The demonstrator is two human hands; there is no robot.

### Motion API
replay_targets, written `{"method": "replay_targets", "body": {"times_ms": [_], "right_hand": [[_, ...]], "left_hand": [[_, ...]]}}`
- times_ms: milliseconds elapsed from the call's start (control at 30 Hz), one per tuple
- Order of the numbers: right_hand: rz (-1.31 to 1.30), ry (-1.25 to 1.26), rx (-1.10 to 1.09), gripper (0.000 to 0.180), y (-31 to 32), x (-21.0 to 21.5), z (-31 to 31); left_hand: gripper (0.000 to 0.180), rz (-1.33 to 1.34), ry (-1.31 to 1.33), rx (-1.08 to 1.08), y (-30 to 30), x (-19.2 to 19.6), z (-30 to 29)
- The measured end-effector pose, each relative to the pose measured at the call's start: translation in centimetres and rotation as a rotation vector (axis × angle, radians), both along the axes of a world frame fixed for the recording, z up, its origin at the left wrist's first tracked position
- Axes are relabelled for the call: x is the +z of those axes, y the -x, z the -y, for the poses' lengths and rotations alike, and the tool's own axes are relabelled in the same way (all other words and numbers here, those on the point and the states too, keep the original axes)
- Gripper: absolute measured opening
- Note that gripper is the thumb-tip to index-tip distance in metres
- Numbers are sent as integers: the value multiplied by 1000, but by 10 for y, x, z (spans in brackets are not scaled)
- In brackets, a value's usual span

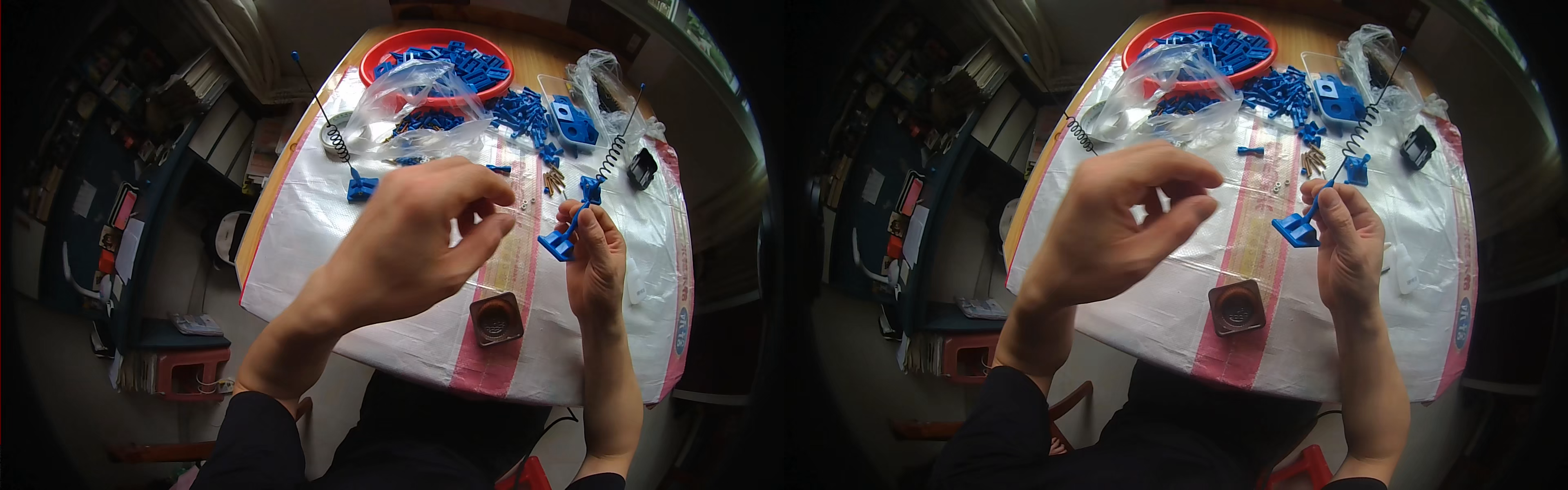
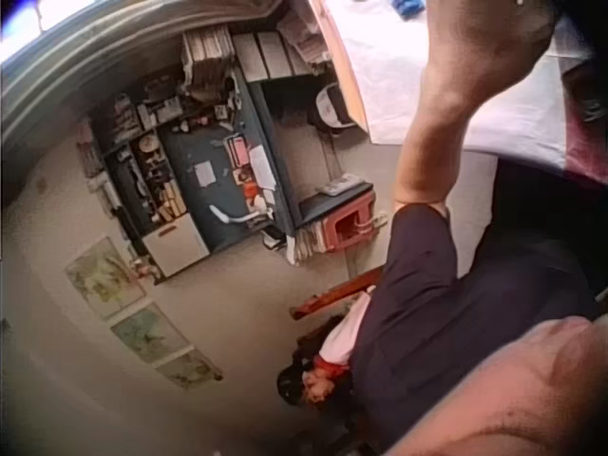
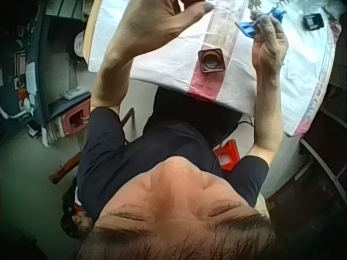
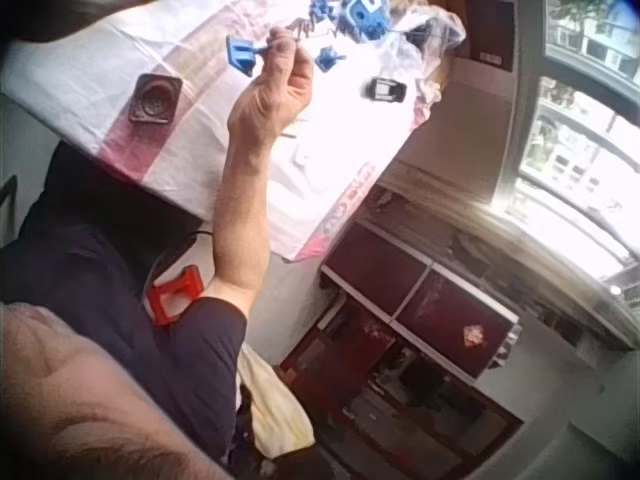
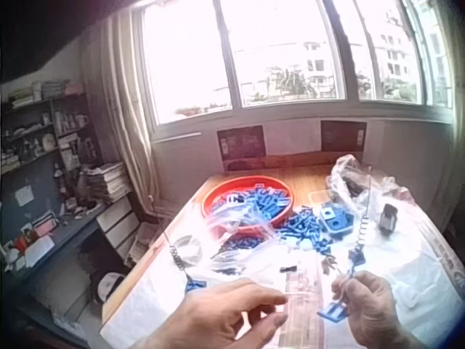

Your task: Assembling small blue plastic components by inserting a spring and a rod into them, followed by fastening with a screwdriver and applying glue.

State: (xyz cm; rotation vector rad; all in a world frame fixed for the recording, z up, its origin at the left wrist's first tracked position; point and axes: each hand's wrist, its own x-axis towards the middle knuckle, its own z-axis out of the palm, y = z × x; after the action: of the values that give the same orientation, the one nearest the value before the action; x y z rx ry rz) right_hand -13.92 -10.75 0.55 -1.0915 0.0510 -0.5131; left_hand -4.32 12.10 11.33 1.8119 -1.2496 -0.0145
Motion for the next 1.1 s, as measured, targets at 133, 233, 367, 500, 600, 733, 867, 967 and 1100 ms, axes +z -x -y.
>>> {"method": "replay_targets", "body": {"times_ms": [133,233,367,500,600,733,867,967,1100], "right_hand": [[-29,8,-32,21,6,-5,3],[-16,-19,-5,22,2,0,-9],[-22,0,-20,23,1,-1,-10],[-51,25,-32,23,3,-2,-3],[-45,46,-41,22,3,-2,-1],[-71,33,-33,20,4,-3,1],[-82,50,-28,19,5,-6,0],[-93,59,-25,19,4,-5,-2],[-104,76,-34,21,3,-3,-3]], "left_hand": [[11,-100,80,381,-19,5,-59],[19,-172,-71,603,-61,-33,-102],[26,-354,-57,484,-102,-94,-96],[18,-489,-125,455,-109,-101,-82],[19,-405,-63,420,-115,-104,-81],[23,-668,231,194,-102,-97,-76],[30,-1039,397,11,-88,-94,-70],[31,-1178,434,-27,-84,-94,-67],[33,-1255,467,-85,-87,-100,-68]]}}
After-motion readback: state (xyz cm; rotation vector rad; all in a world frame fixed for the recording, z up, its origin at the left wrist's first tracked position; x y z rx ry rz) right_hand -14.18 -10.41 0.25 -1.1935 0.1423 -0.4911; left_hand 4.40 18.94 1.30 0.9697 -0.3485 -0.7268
